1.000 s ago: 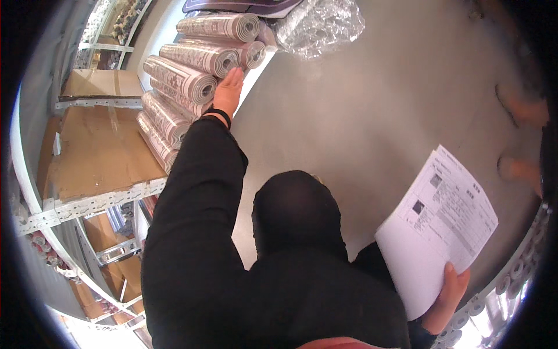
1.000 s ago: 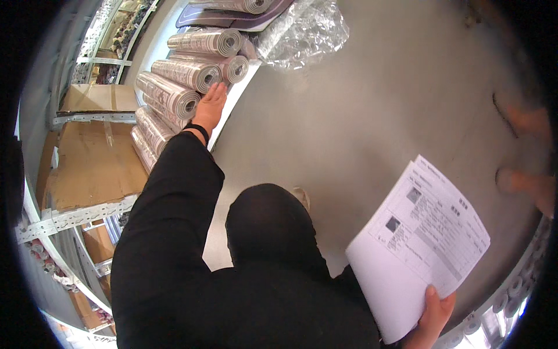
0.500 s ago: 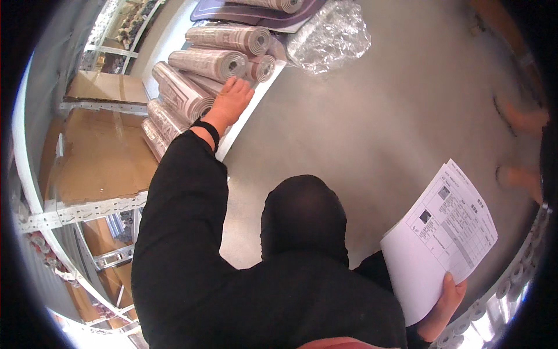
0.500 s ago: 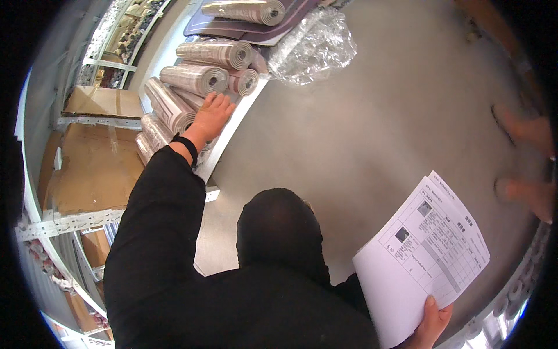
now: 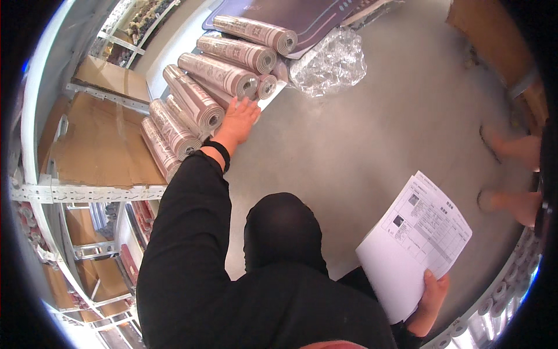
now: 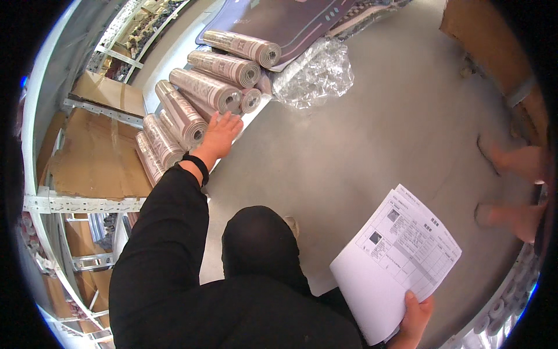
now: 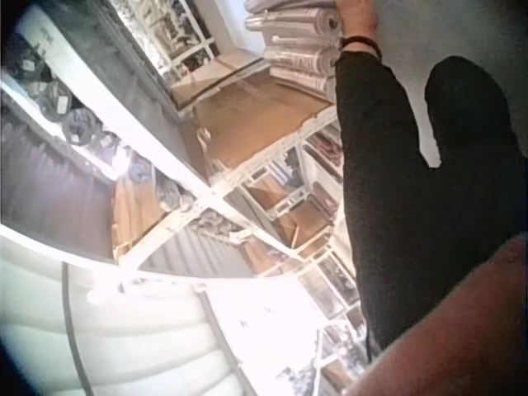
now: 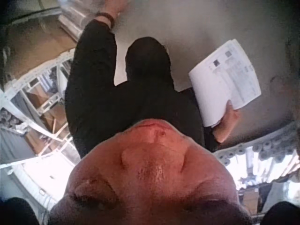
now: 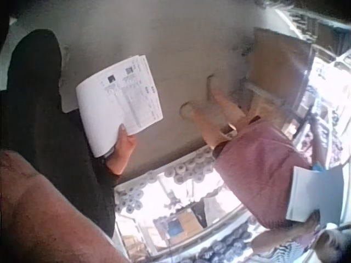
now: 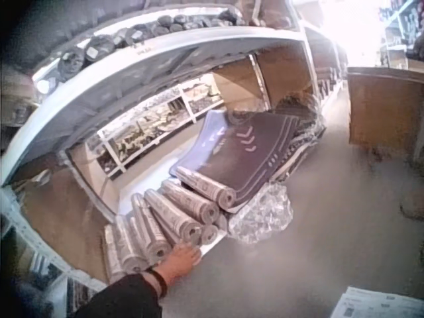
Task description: Picking specific rolls of material from warehouse shelves according to a printed list.
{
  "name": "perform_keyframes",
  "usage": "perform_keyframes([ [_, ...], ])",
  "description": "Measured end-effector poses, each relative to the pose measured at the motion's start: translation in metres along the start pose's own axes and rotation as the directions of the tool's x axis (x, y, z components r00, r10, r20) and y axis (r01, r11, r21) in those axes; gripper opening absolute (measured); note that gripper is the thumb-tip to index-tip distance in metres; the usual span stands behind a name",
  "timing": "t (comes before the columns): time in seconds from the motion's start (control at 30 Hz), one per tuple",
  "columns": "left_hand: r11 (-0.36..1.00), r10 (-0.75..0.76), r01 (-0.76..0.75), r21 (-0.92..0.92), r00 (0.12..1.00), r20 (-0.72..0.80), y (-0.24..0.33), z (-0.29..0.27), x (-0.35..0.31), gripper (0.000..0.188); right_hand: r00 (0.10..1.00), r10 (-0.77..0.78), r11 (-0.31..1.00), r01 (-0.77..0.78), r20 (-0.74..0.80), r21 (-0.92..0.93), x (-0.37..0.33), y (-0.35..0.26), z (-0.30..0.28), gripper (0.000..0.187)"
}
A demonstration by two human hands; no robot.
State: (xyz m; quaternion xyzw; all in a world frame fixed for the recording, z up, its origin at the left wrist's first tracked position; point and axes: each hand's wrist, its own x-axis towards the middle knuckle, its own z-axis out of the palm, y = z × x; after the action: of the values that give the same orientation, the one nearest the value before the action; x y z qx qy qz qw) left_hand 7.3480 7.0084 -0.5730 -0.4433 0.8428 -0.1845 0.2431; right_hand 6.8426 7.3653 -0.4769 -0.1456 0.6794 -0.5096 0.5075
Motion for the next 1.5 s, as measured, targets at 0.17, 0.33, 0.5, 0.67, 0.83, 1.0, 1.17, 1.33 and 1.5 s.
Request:
perform_keyframes([
  [0.17, 0.929, 0.054, -0.188, -0.32, 0.922, -0.384, 0.035, -0.131, 0.015, 0.06, 0.996, -0.034, 0.998, 0.029, 0.08, 0.058, 0.011, 0.012, -0.009, 0.047],
  [0.33, 0.822, 0.253, -0.559, -0.113, 0.535, -0.806, 0.044, -0.2, -0.035, 0.053, 0.989, -0.018, 1.0, 0.017, 0.149, 0.011, 0.016, 0.001, -0.012, 0.049],
  [0.5, 0.871, 0.113, -0.05, -0.488, 0.988, 0.101, 0.026, -0.162, -0.137, 0.064, 0.971, -0.028, 0.996, 0.048, 0.237, -0.08, 0.028, -0.003, -0.023, 0.048],
  [0.67, 0.868, 0.089, -0.009, -0.496, 0.986, 0.14, 0.079, -0.154, -0.216, 0.063, 0.922, -0.044, 0.997, 0.066, 0.385, -0.044, 0.039, -0.017, -0.023, 0.047],
  [0.83, 0.948, -0.04, 0.13, -0.291, 0.954, 0.297, 0.074, -0.205, -0.257, 0.053, 0.898, 0.033, 0.99, 0.03, 0.439, -0.137, 0.041, -0.045, -0.015, 0.046],
  [1.0, 0.915, -0.172, 0.266, -0.302, 0.937, 0.303, 0.085, -0.222, -0.294, 0.051, 0.857, 0.043, 0.992, 0.024, 0.514, -0.124, 0.068, -0.038, -0.028, 0.046],
  [1.17, 0.869, -0.298, 0.422, -0.259, 0.863, 0.409, 0.116, -0.233, -0.301, 0.051, 0.843, 0.116, 0.983, -0.023, 0.525, -0.18, 0.098, -0.033, -0.035, 0.046],
  [1.33, 0.87, -0.328, 0.435, -0.232, 0.862, 0.386, 0.12, -0.239, -0.295, 0.05, 0.833, 0.135, 0.98, -0.031, 0.536, -0.198, 0.103, -0.035, -0.038, 0.047],
  [1.5, 0.9, -0.32, 0.403, -0.167, 0.87, 0.374, 0.115, -0.244, -0.282, 0.051, 0.834, 0.161, 0.979, -0.066, 0.528, -0.195, 0.101, -0.036, -0.035, 0.048],
])
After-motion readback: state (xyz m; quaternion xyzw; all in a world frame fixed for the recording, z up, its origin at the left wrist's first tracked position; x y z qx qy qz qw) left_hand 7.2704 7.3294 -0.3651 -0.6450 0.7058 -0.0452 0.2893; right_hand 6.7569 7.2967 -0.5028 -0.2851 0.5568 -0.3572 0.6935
